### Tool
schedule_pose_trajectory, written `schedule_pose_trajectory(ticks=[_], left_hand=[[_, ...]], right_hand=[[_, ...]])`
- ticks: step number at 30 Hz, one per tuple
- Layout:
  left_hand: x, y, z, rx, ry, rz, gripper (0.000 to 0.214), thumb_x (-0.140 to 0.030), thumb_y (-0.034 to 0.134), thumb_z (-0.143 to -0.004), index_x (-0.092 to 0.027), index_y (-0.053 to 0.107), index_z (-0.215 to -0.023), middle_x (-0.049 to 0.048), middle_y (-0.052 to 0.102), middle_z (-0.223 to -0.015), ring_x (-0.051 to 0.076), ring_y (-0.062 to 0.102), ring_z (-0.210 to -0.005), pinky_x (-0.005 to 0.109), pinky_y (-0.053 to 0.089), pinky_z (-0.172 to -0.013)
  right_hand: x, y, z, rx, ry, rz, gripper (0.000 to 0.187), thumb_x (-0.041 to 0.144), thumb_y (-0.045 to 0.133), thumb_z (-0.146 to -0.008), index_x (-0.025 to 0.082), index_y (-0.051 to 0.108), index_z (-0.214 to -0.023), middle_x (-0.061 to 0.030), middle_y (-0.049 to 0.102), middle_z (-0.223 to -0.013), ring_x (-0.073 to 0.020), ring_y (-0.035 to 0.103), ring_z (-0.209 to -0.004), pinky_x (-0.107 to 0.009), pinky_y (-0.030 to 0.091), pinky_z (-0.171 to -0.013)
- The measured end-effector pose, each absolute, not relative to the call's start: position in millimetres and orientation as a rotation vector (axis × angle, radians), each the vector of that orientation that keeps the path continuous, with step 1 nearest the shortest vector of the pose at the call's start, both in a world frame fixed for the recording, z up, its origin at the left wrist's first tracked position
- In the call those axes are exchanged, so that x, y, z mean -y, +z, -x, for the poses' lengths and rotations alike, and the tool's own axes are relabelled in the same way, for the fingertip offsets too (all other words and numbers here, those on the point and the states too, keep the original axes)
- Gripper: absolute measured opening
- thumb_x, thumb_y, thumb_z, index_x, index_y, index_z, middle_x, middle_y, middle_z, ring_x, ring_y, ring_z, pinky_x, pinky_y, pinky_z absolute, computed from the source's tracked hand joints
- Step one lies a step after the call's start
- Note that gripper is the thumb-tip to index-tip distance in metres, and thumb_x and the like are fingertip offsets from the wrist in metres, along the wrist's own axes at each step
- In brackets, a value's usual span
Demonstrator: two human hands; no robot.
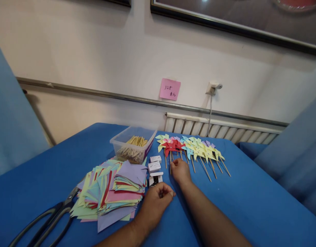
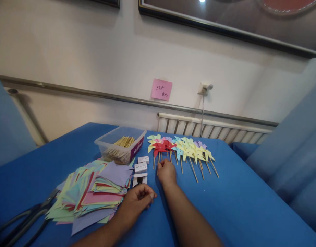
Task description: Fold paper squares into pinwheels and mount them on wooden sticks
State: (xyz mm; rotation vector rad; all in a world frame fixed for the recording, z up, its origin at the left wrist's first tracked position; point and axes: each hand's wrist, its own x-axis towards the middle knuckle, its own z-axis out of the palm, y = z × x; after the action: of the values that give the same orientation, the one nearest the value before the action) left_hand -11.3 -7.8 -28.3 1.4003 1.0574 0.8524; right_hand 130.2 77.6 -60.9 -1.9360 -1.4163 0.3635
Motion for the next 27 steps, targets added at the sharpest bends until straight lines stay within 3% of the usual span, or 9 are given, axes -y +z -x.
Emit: schedule_pose_trajectory(ticks=[7, 18, 27], left_hand=[[7.9, -28.0, 12.1, -1.052, 0.851, -1.392, 0.011, -0.026, 0.056, -0.067, -0.016, 0.057, -0.063, -0.0014, 0.055, -0.057, 0.011, 0.048, -0.052, 0.023, 0.036, -0.051], [11.3, -27.7, 12.1, -1.029, 0.837, -1.424, 0.007, -0.021, 0.052, -0.066, -0.016, 0.056, -0.063, -0.0016, 0.055, -0.058, 0.011, 0.047, -0.053, 0.023, 0.036, -0.052], [11.8, -29.1, 11.5, -1.029, 0.840, -1.450, 0.007, -0.021, 0.054, -0.067, -0.017, 0.056, -0.062, -0.0030, 0.053, -0.056, 0.011, 0.046, -0.054, 0.022, 0.034, -0.052]], right_hand=[[-68.3, -60.0, -126.3, 1.422, 0.361, 1.895, 0.013, 0.028, 0.056, -0.078, 0.017, 0.060, -0.084, -0.0037, 0.068, -0.069, -0.0162, 0.061, -0.062, -0.023, 0.037, -0.055], [-63.3, -65.2, -128.0, 1.420, 0.416, 1.765, 0.004, 0.023, 0.056, -0.074, 0.019, 0.055, -0.073, 0.0001, 0.062, -0.060, -0.0141, 0.056, -0.055, -0.022, 0.034, -0.052], [-45.5, -54.1, -119.2, 1.337, 0.504, 1.513, 0.010, 0.029, 0.053, -0.075, 0.020, 0.057, -0.073, 0.0028, 0.057, -0.059, -0.0130, 0.051, -0.055, -0.022, 0.038, -0.054]])
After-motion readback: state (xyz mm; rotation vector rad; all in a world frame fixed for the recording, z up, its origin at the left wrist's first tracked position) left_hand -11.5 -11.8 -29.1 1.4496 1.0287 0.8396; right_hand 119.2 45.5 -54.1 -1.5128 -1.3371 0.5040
